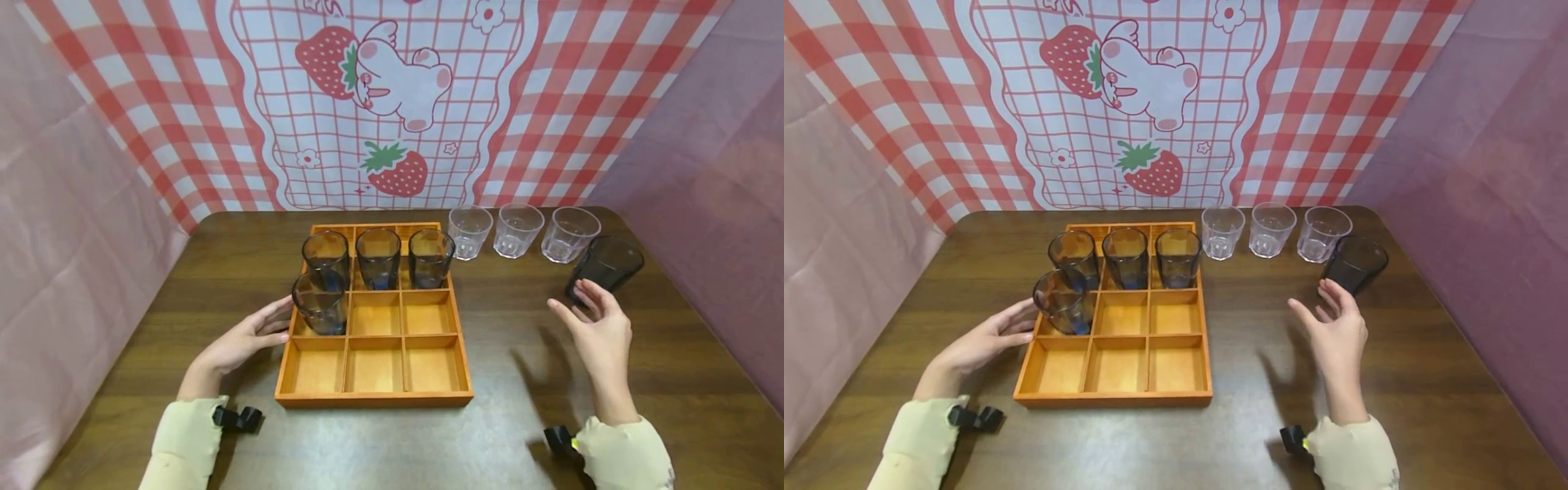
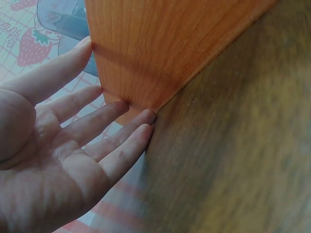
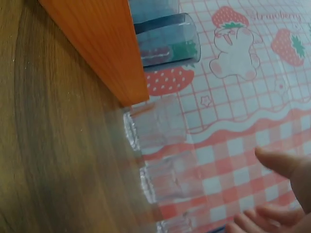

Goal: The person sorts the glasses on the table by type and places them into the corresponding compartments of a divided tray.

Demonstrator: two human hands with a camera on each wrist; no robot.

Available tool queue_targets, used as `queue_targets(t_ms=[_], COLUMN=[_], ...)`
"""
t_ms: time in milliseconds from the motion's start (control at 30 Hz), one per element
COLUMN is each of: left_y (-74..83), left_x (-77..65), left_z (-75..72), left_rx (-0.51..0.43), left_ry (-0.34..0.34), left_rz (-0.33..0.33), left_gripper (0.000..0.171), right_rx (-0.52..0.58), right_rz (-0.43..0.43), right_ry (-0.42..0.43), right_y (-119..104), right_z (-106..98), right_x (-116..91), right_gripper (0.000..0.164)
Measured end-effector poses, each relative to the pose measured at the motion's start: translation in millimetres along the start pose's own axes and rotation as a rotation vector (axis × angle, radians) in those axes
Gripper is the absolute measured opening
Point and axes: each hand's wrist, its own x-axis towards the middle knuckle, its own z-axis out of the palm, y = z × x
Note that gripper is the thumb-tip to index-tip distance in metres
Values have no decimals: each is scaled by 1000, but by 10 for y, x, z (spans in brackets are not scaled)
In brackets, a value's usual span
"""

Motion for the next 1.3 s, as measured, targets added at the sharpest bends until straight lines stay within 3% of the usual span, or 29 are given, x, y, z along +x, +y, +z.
queue_targets(t_ms=[233,433,1000,1300], left_y=[21,17,-61,-46], left_x=[-14,-6,12,9], left_z=[7,2,-25,-20], left_rx=[12,20,15,1], left_ry=[6,8,8,9], left_rz=[-9,-13,-16,-17], left_gripper=[72,72,71,73], right_rx=[-121,-166,-240,-222], right_rz=[149,201,61,52], right_ry=[210,271,342,411], right_y=[146,217,402,407], right_z=[-76,-108,-65,-33], right_x=[100,229,740,848], right_gripper=[65,73,85,73])
